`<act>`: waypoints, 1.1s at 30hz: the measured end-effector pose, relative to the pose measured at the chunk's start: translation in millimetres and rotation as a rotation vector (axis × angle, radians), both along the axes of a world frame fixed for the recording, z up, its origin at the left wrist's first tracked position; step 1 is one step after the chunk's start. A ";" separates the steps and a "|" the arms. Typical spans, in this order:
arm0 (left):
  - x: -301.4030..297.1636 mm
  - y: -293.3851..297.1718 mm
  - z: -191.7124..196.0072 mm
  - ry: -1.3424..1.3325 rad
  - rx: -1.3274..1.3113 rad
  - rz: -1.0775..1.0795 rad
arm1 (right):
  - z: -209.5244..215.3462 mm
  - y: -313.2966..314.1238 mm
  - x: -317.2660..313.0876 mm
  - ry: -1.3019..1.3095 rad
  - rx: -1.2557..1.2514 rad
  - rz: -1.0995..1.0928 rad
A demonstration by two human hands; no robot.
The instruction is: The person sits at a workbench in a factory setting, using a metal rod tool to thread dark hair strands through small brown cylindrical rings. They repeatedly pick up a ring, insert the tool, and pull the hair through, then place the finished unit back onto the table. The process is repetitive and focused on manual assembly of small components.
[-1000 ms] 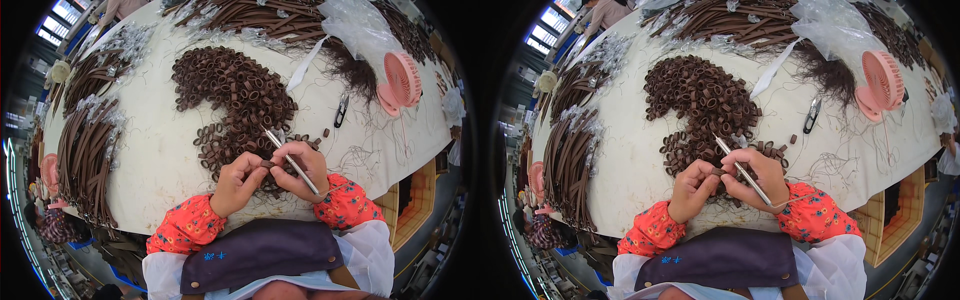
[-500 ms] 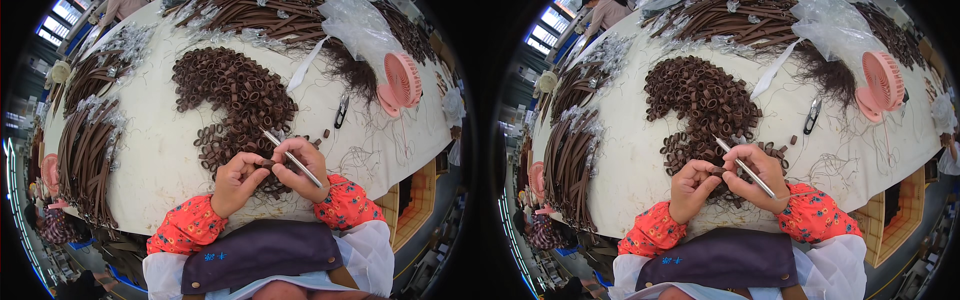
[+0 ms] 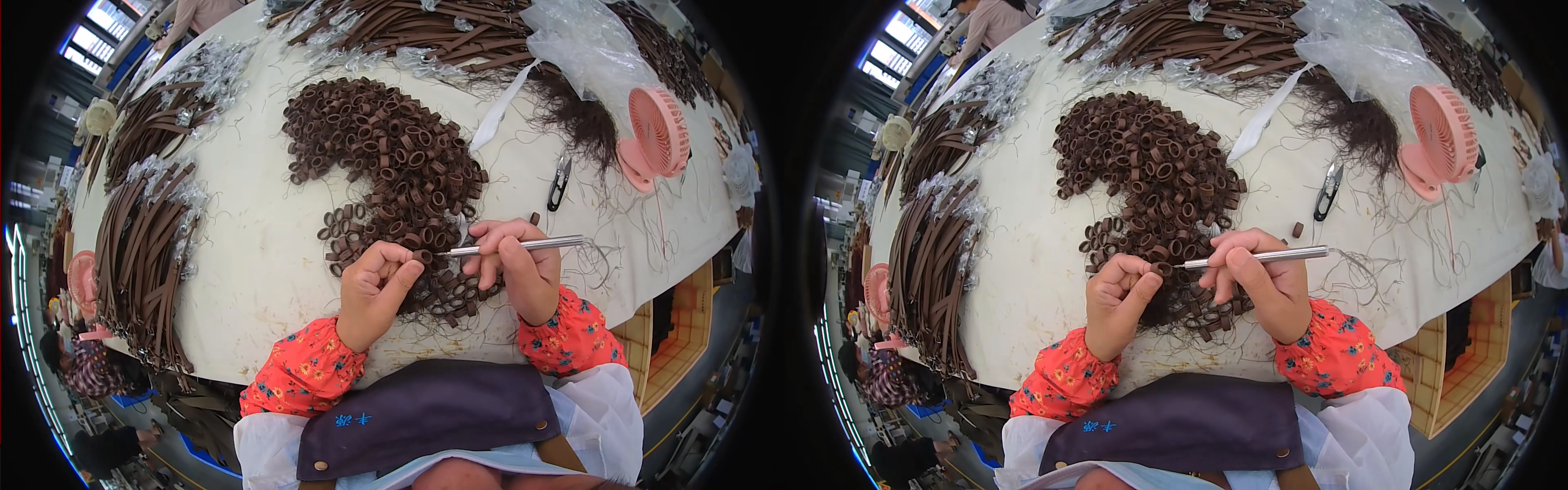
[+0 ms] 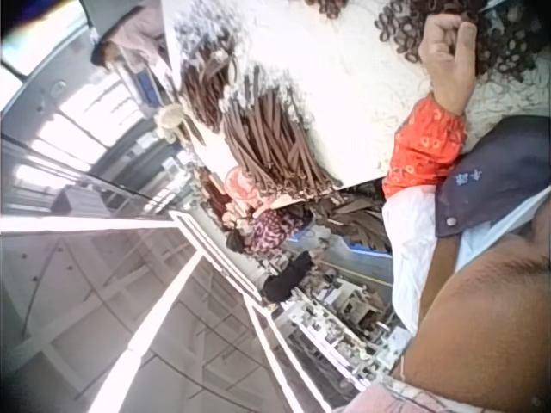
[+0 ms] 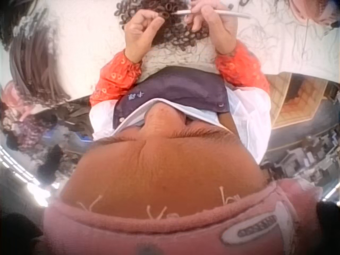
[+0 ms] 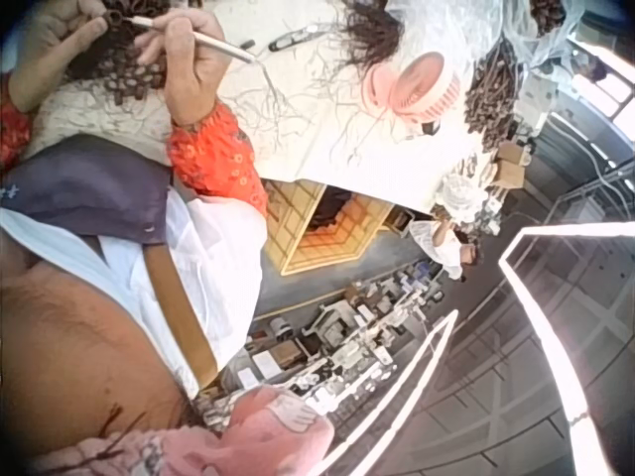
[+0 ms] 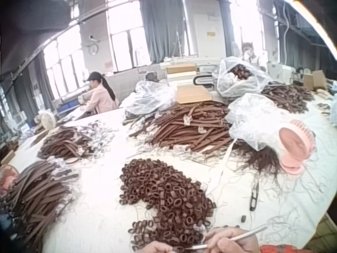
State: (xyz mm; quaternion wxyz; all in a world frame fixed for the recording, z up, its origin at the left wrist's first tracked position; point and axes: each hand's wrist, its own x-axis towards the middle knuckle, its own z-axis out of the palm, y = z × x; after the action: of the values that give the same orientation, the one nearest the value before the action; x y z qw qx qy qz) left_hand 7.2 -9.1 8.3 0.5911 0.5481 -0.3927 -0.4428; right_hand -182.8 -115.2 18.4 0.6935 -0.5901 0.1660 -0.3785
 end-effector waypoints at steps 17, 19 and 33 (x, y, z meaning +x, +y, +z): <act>-1.0 0.4 -2.3 0.024 0.023 -0.034 | -0.1 5.0 4.6 0.013 -0.066 0.015; -0.7 0.5 -3.5 0.016 0.023 -0.037 | -0.9 5.8 7.1 0.020 -0.149 0.002; 4.1 -0.9 -3.0 -0.093 0.029 -0.023 | -2.0 0.0 3.6 -0.043 -0.176 -0.060</act>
State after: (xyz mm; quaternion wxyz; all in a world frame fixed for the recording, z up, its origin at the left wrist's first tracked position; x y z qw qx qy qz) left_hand 11.3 -10.0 5.3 0.5589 0.5722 -0.4195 -0.4293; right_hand -179.2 -115.2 16.3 0.6308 -0.6353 0.1350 -0.4246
